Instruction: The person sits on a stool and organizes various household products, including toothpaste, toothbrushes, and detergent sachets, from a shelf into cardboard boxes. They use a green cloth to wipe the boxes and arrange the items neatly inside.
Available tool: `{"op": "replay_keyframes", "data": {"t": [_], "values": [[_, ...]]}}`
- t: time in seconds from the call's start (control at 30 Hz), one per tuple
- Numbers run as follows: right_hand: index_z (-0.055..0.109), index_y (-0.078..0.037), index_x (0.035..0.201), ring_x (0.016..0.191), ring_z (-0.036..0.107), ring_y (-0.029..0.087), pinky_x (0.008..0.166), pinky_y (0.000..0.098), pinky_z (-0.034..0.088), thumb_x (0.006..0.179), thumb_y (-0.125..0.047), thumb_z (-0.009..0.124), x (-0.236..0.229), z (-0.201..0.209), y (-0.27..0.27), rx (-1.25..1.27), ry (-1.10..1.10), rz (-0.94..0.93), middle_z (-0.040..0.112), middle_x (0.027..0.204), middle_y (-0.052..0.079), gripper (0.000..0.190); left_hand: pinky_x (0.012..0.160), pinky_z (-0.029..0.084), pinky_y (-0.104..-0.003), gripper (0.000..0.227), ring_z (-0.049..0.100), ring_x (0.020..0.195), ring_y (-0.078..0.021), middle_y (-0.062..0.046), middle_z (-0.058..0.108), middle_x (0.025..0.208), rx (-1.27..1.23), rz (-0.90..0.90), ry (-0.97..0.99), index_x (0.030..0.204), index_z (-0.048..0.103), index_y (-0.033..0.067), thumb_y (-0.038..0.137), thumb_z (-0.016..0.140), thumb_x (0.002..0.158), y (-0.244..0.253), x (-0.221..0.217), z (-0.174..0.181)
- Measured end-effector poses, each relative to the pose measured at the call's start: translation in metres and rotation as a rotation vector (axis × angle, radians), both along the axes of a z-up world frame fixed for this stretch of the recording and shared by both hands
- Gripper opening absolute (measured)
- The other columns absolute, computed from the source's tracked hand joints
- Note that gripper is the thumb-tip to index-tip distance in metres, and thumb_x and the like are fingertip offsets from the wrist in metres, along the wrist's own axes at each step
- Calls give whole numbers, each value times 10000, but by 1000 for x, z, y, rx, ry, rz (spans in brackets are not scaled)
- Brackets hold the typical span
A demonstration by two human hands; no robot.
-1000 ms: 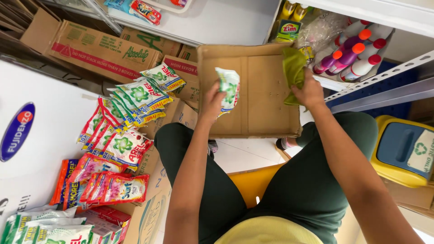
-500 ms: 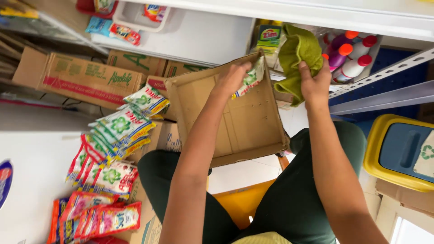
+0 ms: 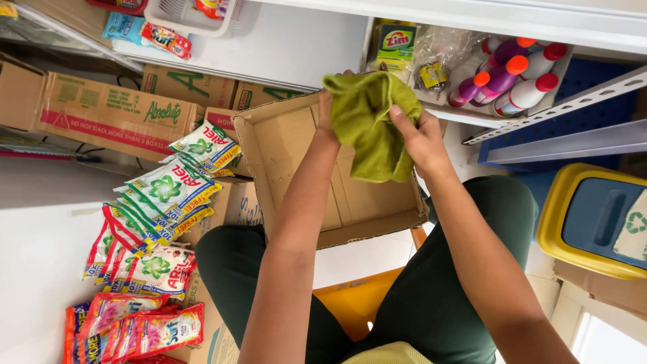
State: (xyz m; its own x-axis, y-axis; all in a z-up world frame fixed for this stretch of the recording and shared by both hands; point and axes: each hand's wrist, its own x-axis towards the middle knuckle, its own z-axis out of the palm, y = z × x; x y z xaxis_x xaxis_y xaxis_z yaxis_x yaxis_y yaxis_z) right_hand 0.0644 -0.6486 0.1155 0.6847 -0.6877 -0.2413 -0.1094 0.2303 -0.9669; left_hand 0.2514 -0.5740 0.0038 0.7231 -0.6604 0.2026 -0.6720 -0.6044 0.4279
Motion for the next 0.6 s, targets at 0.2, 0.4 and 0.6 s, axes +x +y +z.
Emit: {"op": "replay_keyframes", "data": {"t": [0.2,0.4,0.6], "values": [[598,-57,1345,1107,714,188,960,327,601,892,-502,652,-8,17,-31,222,-309,-198,700,1273,84,638,888,522,-406,237,588,1003,-251,-45,553,1128,-285,60,-182,1057,698,91,44,758,832,44,-29,54],[624,-106,1416,1244,666,221,1133,393,535,912,-396,717,-32,22,-7,661,-479,104,682,1379,68,590,923,511,-407,174,603,1037,-299,-82,613,1126,-383,172,-132,979,697,62,61,708,806,189,-58,49],[662,-152,1362,1192,697,235,1082,410,560,910,-485,698,-46,27,48,650,-373,154,713,1313,55,562,985,453,-577,592,408,1246,-472,-340,403,1420,-25,813,14,1267,542,-82,178,762,783,282,18,-9]]}}
